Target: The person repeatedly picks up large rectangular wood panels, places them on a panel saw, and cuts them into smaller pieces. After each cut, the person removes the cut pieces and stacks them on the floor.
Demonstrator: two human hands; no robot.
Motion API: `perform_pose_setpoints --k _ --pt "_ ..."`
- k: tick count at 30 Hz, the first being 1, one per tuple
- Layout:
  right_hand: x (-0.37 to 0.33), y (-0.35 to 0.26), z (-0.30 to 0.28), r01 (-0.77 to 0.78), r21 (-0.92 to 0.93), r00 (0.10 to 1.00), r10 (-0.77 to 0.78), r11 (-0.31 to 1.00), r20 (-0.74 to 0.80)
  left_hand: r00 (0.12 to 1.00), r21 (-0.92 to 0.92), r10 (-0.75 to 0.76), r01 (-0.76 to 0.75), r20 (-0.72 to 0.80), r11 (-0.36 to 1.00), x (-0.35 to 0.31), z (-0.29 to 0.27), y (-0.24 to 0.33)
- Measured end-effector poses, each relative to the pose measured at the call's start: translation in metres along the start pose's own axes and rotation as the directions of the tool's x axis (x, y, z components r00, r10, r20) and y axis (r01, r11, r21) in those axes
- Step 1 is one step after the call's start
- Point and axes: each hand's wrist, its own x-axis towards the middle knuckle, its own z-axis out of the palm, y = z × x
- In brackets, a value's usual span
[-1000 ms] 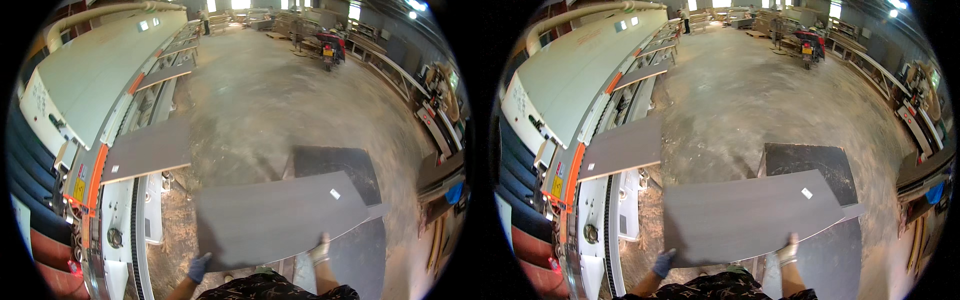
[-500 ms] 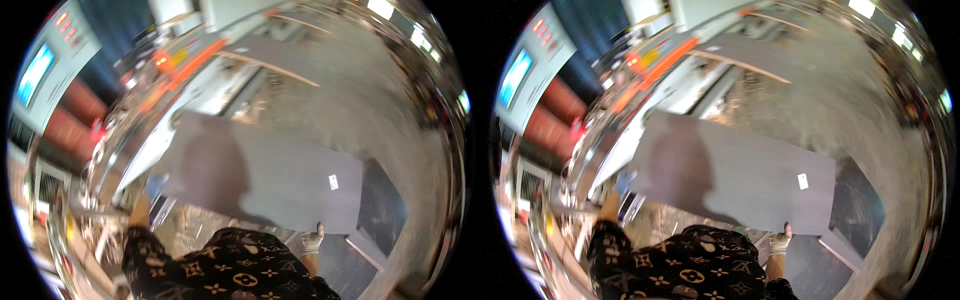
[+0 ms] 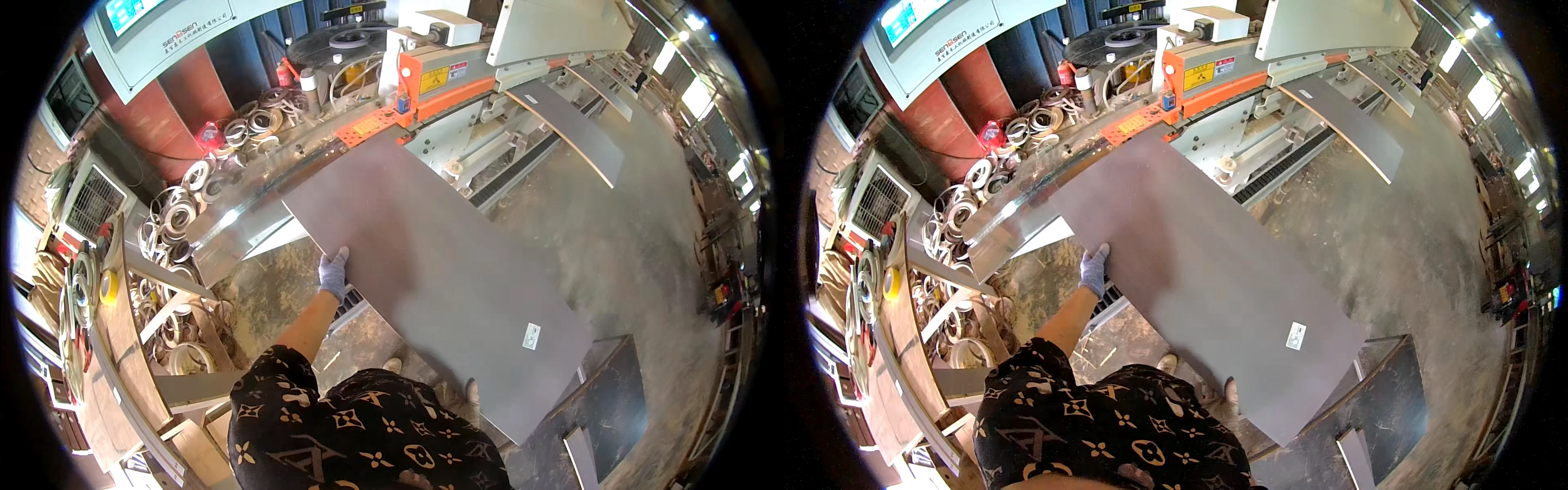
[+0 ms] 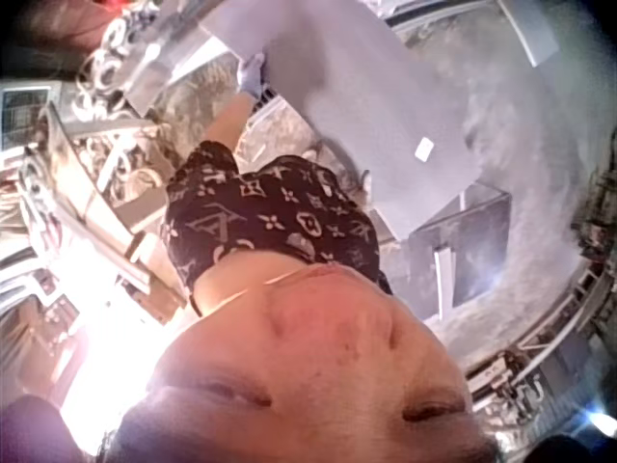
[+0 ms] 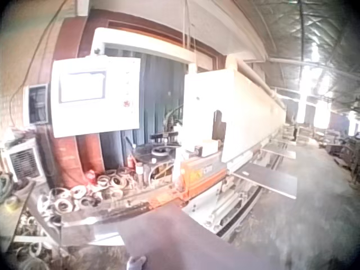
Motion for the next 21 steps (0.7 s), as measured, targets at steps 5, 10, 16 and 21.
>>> perform_pose_setpoints --k 5,10,16,21 --pt "0.033 0.022 0.06 -0.149 0.076 0.989 0.149 0.986 0.009 0.995 -0.187 -0.101 0.1 0.008 0.977 0.068 0.011 0.018" --pt "0.067 0.029 0.055 -0.301 0.205 0.953 0.288 0.931 0.092 0.965 -0.171 -0.125 0.086 -0.23 0.981 0.104 0.024 0.014" --pt "0.044 0.011 0.111 0.064 -0.114 0.979 -0.04 0.991 0.2 0.974 -0.209 -0.176 0.203 0.14 0.957 0.15 0.037 -0.02" --pt "0.091 -0.031 0.112 -0.034 0.046 0.999 0.034 0.998 -0.004 0.711 -0.019 -0.227 0.32 0.666 0.947 0.184 0.085 -0.01"
